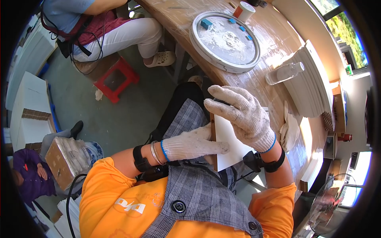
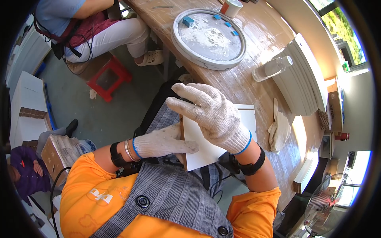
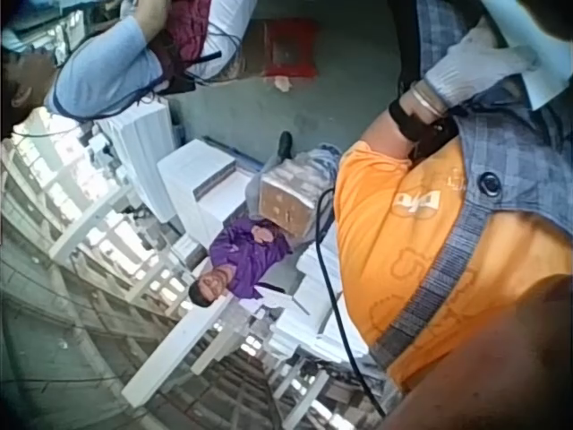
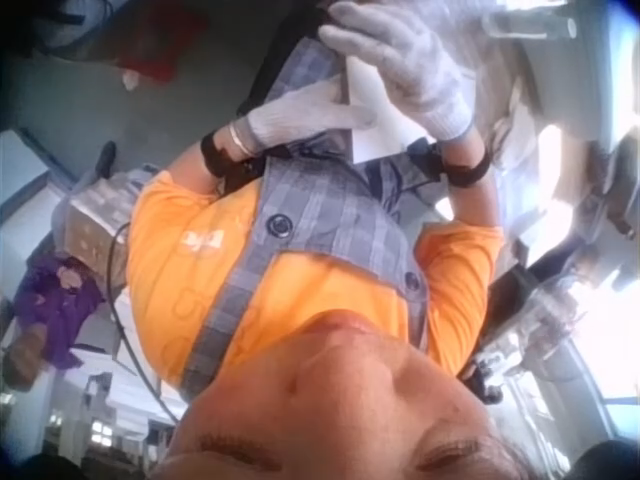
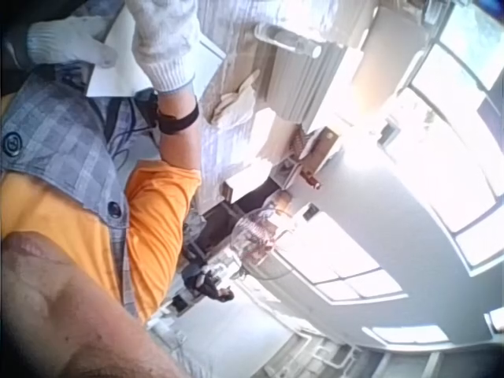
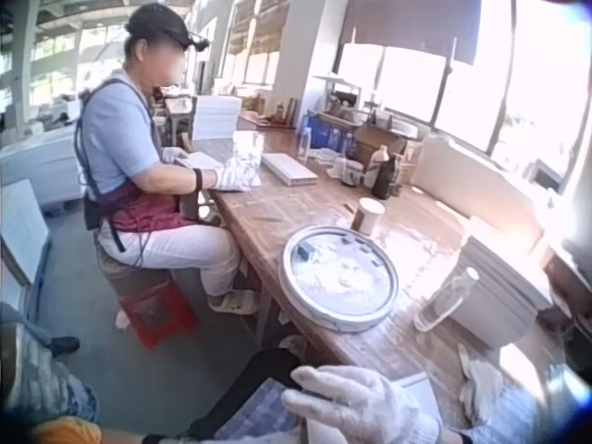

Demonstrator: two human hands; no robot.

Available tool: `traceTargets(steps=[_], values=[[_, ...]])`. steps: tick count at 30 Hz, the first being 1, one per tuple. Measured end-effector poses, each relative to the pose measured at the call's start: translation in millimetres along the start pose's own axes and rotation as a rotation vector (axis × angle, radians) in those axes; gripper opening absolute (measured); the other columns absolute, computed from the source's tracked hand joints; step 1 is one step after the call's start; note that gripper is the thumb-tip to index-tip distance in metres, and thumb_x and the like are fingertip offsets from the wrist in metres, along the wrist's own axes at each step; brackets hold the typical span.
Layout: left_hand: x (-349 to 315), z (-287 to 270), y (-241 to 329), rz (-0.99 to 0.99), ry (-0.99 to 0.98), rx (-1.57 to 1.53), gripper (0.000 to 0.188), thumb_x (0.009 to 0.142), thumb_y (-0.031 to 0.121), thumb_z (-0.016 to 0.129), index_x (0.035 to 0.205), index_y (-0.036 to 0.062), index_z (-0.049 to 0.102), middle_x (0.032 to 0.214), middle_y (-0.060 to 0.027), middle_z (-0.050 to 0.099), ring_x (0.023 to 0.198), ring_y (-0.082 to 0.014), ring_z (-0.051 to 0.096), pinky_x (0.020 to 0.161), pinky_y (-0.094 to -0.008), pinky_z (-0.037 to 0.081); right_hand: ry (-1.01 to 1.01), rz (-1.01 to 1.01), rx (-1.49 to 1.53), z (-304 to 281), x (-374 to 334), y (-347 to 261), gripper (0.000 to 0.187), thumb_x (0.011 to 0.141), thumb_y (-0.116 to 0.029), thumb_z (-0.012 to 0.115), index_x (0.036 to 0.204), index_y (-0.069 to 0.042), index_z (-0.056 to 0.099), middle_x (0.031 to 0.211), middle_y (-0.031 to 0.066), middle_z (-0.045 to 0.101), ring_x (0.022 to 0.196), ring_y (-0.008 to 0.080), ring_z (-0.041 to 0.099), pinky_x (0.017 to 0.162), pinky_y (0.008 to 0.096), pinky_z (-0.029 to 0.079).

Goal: Applying a blue putty or sealant block to the edges of white furniture boards and cleaning them.

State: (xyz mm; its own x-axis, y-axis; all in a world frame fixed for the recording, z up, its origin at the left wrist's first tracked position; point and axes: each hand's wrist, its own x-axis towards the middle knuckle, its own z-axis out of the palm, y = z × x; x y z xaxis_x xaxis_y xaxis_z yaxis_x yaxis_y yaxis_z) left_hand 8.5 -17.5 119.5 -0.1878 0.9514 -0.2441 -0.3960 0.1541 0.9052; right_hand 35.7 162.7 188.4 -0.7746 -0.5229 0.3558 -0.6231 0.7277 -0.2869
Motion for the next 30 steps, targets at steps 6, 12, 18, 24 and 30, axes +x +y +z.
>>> traceTargets(steps=[6, 12, 18, 24, 30], values=[[3, -1, -7, 0.068, -0.005, 0.084, 0.060, 0.091, 0.032, 0.062, 0.132, -0.0043, 0.038, 0.113, -0.0132, 0.058, 0.093, -0.0164, 0.063, 0.078, -0.0266, 0.054, 0.005, -0.024, 0.030, 1, -1, 0, 0.039, 0.079, -0.005, 0.057, 0.117, -0.013, 0.064, 0.126, 0.0139, 0.056, 0.109, 0.0342, 0.057, 0.090, 0.0428, 0.047], [0, 0, -2, 0.087, 0.013, 0.194, 0.062, 0.091, 0.037, 0.061, 0.132, -0.0045, 0.039, 0.114, -0.0139, 0.059, 0.094, -0.0159, 0.063, 0.082, -0.0265, 0.051, 0.020, -0.030, -0.002, 2, -2, 1, 0.039, 0.079, -0.005, 0.057, 0.116, -0.013, 0.064, 0.126, 0.0142, 0.057, 0.109, 0.0343, 0.057, 0.090, 0.0418, 0.048], [0, 2, -1, 0.017, -0.006, 0.073, 0.062, 0.091, 0.037, 0.060, 0.132, -0.0039, 0.039, 0.113, -0.0139, 0.060, 0.090, -0.0155, 0.064, 0.080, -0.0255, 0.052, 0.007, -0.036, 0.015, 0, -2, 1, 0.040, 0.079, -0.002, 0.055, 0.116, -0.013, 0.064, 0.124, 0.0139, 0.057, 0.108, 0.0337, 0.058, 0.089, 0.0413, 0.049], [1, 3, 0, 0.013, 0.011, 0.063, 0.058, 0.091, 0.033, 0.061, 0.130, -0.0036, 0.041, 0.112, -0.0128, 0.060, 0.088, -0.0158, 0.065, 0.074, -0.0262, 0.055, 0.033, -0.019, 0.004, -1, -6, 3, 0.060, 0.065, 0.003, 0.057, 0.124, -0.011, 0.059, 0.129, 0.0170, 0.053, 0.112, 0.0369, 0.055, 0.094, 0.0438, 0.046], [0, 3, -9, 0.043, 0.051, 0.049, 0.060, 0.090, 0.033, 0.063, 0.131, -0.0036, 0.039, 0.114, -0.0128, 0.059, 0.090, -0.0168, 0.065, 0.077, -0.0273, 0.054, 0.028, -0.031, -0.036, 1, -7, 0, 0.061, 0.064, 0.002, 0.058, 0.124, -0.010, 0.058, 0.129, 0.0175, 0.052, 0.111, 0.0374, 0.055, 0.094, 0.0439, 0.046]])
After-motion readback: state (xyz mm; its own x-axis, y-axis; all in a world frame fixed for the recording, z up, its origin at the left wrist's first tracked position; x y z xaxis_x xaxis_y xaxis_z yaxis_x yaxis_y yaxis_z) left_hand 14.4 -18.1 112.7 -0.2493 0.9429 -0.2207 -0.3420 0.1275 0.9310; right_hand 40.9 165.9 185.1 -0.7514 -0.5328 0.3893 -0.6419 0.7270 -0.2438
